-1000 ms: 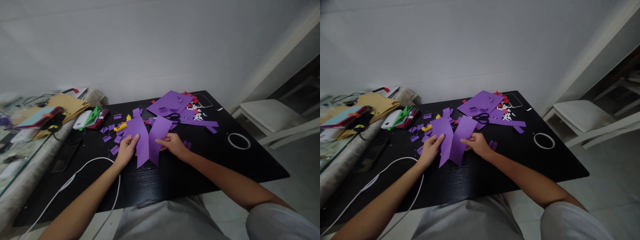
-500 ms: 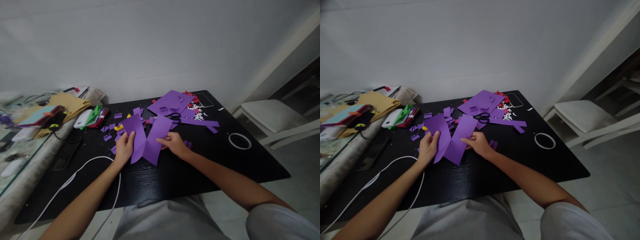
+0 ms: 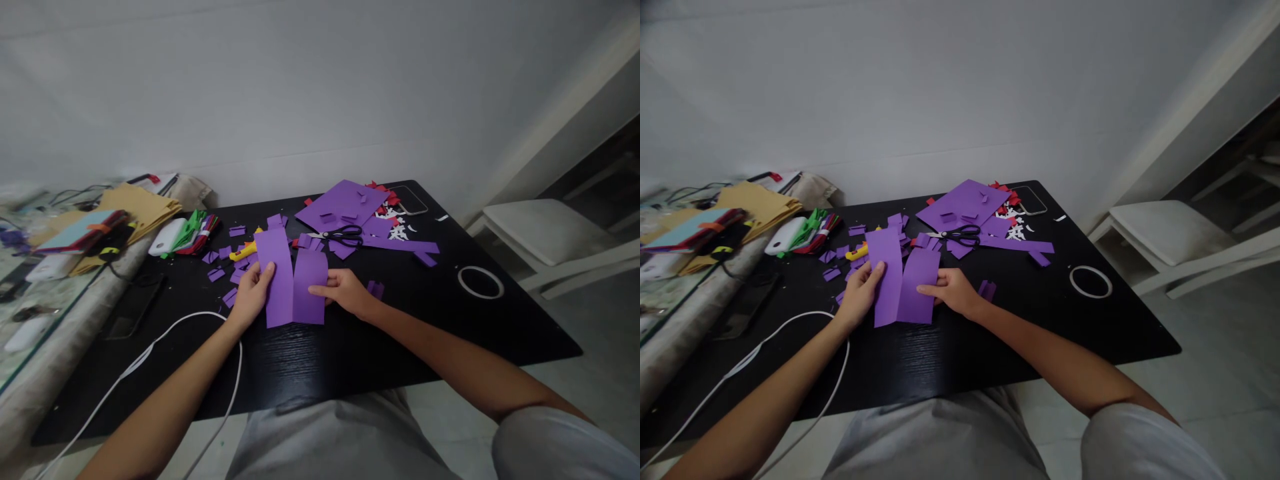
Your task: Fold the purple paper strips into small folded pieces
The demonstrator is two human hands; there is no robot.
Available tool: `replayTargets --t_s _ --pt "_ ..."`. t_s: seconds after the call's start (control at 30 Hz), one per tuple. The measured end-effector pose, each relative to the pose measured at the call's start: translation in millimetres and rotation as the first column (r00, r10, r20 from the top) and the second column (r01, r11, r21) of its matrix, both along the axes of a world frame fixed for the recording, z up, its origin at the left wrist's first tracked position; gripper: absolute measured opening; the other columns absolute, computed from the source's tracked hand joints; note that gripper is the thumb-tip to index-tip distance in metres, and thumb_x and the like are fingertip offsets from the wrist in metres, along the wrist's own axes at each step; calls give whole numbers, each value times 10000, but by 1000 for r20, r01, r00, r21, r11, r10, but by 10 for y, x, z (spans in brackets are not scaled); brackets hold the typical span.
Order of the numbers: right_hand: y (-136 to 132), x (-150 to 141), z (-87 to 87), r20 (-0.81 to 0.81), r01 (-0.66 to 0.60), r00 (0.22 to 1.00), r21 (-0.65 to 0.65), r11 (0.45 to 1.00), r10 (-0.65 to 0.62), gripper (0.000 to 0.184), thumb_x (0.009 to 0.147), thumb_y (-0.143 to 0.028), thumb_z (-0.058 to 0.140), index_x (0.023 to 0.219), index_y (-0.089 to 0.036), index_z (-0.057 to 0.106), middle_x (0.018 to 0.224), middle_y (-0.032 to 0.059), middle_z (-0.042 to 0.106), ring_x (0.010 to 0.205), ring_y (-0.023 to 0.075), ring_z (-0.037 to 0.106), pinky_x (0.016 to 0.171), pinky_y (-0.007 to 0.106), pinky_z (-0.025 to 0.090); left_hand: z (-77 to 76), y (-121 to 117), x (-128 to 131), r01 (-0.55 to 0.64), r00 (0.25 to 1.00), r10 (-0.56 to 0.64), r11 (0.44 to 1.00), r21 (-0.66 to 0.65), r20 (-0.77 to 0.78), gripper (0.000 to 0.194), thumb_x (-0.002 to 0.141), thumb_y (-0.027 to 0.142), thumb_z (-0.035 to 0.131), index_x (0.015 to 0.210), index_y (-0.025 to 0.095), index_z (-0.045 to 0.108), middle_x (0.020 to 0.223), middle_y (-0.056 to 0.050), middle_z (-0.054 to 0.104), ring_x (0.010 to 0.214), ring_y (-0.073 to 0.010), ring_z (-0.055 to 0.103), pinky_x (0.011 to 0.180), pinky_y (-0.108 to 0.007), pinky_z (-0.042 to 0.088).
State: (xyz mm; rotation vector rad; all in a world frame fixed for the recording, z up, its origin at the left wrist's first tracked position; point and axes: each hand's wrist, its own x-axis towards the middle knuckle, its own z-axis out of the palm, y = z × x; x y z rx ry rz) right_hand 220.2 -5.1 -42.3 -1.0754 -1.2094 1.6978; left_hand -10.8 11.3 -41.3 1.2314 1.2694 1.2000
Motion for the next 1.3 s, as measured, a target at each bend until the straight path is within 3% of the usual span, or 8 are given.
replayTargets --t_s 0.1,0.17,0.27,0.37,0.53,0.93,1.1,1.3 --pt "-1 -4 -13 -10 51 999 12 999 -51 437 673 -391 885 1012 -140 771 941 88 804 807 217 759 642 292 616 36 -18 19 63 986 -40 989 -135 164 509 754 598 777 994 160 676 801 -47 706 655 -185 644 621 -280 511" --pt "-1 -8 -16 -22 76 997 12 997 -75 448 665 -397 888 1012 -139 772 932 87 804 805 222 760 649 304 622 43 -32 34 87 984 -65 988 -127 167 513 749 578 789 1024 160 679 847 -57 720 683 -192 656 651 -293 523" --pt "-5 -17 -18 -33 90 995 18 996 -90 447 652 -403 895 993 -141 775 913 79 803 797 224 761 665 319 630 13 -47 47 81 996 -80 996 23 -32 453 799 581 744 981 170 685 863 -43 702 742 -186 629 684 -278 497" --pt "-10 -24 -21 -37 94 995 20 995 -93 449 645 -409 899 982 -141 774 891 71 801 790 226 760 673 330 636 -25 -60 38 -4 960 62 978 208 -274 386 859 545 692 741 188 602 666 16 556 626 -142 486 582 -243 370" --pt "-11 -23 -23 -32 77 997 28 997 -76 443 666 -411 888 1001 -145 774 925 82 801 812 231 761 671 326 632 -3 -82 11 -73 916 180 954 292 -359 458 903 458 649 617 207 394 561 51 326 536 -120 302 529 -278 229" --pt "4 3 11 -28 114 993 13 993 -113 382 693 -379 873 986 -156 774 897 72 799 793 214 755 656 306 624 37 -125 41 -91 870 239 937 338 -430 464 945 454 588 633 217 339 541 52 305 524 -124 295 519 -280 215" --pt "-2 2 30 -57 136 989 -8 991 -137 369 710 -352 868 1004 -150 770 901 68 800 788 199 753 663 294 628 14 -90 11 -106 872 252 934 341 -421 376 973 460 526 696 213 462 587 41 387 567 -134 354 540 -261 278" --pt "-4 -27 -40 -63 16 998 -27 999 -18 453 668 -394 900 1021 -143 768 934 73 800 772 195 748 664 295 612 -19 -58 2 -102 860 246 941 322 -446 353 978 455 498 729 206 480 599 45 396 568 -127 366 530 -244 295"
